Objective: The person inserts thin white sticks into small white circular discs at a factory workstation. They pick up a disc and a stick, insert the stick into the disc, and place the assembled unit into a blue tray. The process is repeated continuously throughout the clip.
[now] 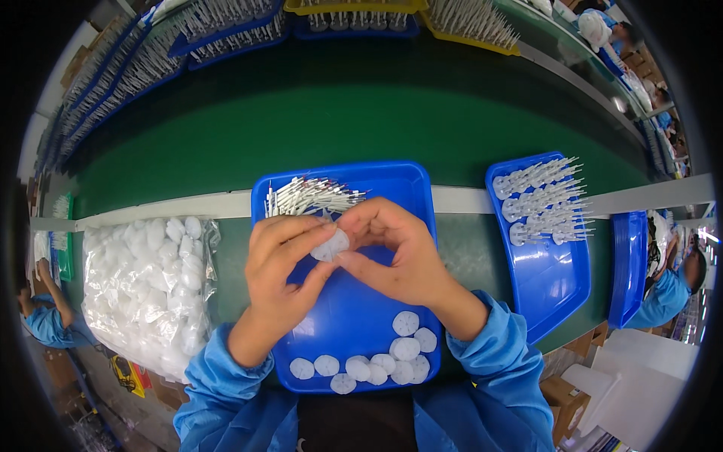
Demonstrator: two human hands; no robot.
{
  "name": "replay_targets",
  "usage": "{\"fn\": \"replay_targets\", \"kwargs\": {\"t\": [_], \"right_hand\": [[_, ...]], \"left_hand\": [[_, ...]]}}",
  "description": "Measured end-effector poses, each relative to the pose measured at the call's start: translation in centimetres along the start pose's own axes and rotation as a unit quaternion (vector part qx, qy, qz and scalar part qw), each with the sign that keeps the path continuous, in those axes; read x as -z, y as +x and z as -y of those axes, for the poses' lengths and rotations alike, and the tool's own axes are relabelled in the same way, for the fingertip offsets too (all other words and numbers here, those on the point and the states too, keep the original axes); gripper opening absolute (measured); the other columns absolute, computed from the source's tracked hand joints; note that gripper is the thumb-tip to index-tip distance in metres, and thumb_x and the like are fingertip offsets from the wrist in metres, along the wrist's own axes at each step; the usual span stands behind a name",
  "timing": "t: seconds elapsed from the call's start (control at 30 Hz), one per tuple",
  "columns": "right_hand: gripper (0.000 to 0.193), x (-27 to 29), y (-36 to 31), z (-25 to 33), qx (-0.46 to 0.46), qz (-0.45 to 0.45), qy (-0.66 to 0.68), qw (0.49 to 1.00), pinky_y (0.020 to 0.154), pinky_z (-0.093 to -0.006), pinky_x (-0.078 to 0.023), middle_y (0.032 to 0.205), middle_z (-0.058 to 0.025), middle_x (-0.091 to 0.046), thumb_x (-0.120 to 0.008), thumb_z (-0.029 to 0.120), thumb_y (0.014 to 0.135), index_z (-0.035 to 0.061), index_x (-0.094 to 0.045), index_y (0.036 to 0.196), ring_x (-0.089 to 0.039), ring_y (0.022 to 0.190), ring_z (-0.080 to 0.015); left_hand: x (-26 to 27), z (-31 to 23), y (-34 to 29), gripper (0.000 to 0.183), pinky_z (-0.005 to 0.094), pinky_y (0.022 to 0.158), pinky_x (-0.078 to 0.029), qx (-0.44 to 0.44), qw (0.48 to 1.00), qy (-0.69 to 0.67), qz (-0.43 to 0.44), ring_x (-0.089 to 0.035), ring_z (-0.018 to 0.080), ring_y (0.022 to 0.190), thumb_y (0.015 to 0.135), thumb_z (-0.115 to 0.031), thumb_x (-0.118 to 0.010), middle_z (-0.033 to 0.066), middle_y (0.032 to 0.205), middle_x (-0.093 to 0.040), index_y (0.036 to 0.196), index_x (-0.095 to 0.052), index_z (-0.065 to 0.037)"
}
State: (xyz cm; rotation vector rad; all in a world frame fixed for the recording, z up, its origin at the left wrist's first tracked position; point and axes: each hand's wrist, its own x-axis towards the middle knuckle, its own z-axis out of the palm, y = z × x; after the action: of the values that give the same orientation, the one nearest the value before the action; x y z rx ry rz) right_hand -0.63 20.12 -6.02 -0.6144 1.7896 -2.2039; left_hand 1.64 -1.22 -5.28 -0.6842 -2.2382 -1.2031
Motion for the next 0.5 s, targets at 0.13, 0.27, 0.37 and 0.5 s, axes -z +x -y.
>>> {"fn": "replay_targets", "kwargs": {"t": [0.13,0.27,0.37,0.5], "right_hand": [[0.015,0.2,-0.2,-0.1,-0.053,-0.044,0.010,0.998,0.084,-0.0289,-0.062,0.107,-0.0072,-0.075,-0.070,-0.001,0.104,0.0006,-0.068,0.119,-0.074,0.094,-0.0124],[0.006,2.0,-0.1,1.3,-0.057,-0.092,-0.098,0.989,0.076,-0.0275,-0.061,0.096,-0.0064,-0.077,-0.070,0.005,0.106,0.0010,-0.073,0.109,-0.074,0.084,-0.0110],[0.018,1.8,-0.6,1.8,0.032,-0.083,-0.296,0.951,0.071,-0.0273,-0.059,0.090,-0.0070,-0.078,-0.083,0.010,0.094,0.0018,-0.075,0.109,-0.074,0.078,-0.0132],[0.041,-1.3,-0.4,2.2,0.056,-0.057,-0.342,0.936,0.071,-0.0293,-0.060,0.095,-0.0054,-0.077,-0.093,0.016,0.083,0.0063,-0.071,0.117,-0.075,0.078,-0.0172]], "left_hand": [[-0.3,0.2,-0.3,0.050,0.0398,0.091,-0.057,-0.002,1.000,-0.025,0.011,-0.070,0.0308,0.107,0.075,-0.002,-0.091,0.0129,0.121,-0.075,0.123,-0.078,-0.004],[-0.1,-0.4,-0.2,0.054,0.0395,0.088,-0.056,0.082,0.993,-0.088,-0.020,-0.069,0.0298,0.104,0.072,-0.001,-0.092,0.0090,0.117,-0.074,0.125,-0.079,-0.007],[-0.4,-0.4,-0.1,0.056,0.0392,0.087,-0.055,0.106,0.991,-0.074,-0.043,-0.069,0.0289,0.103,0.070,-0.002,-0.093,0.0067,0.115,-0.073,0.124,-0.081,-0.008],[-0.3,0.0,-0.3,0.056,0.0390,0.085,-0.056,0.042,0.999,0.007,-0.026,-0.069,0.0284,0.102,0.067,-0.003,-0.094,0.0063,0.114,-0.073,0.121,-0.081,-0.008]]}}
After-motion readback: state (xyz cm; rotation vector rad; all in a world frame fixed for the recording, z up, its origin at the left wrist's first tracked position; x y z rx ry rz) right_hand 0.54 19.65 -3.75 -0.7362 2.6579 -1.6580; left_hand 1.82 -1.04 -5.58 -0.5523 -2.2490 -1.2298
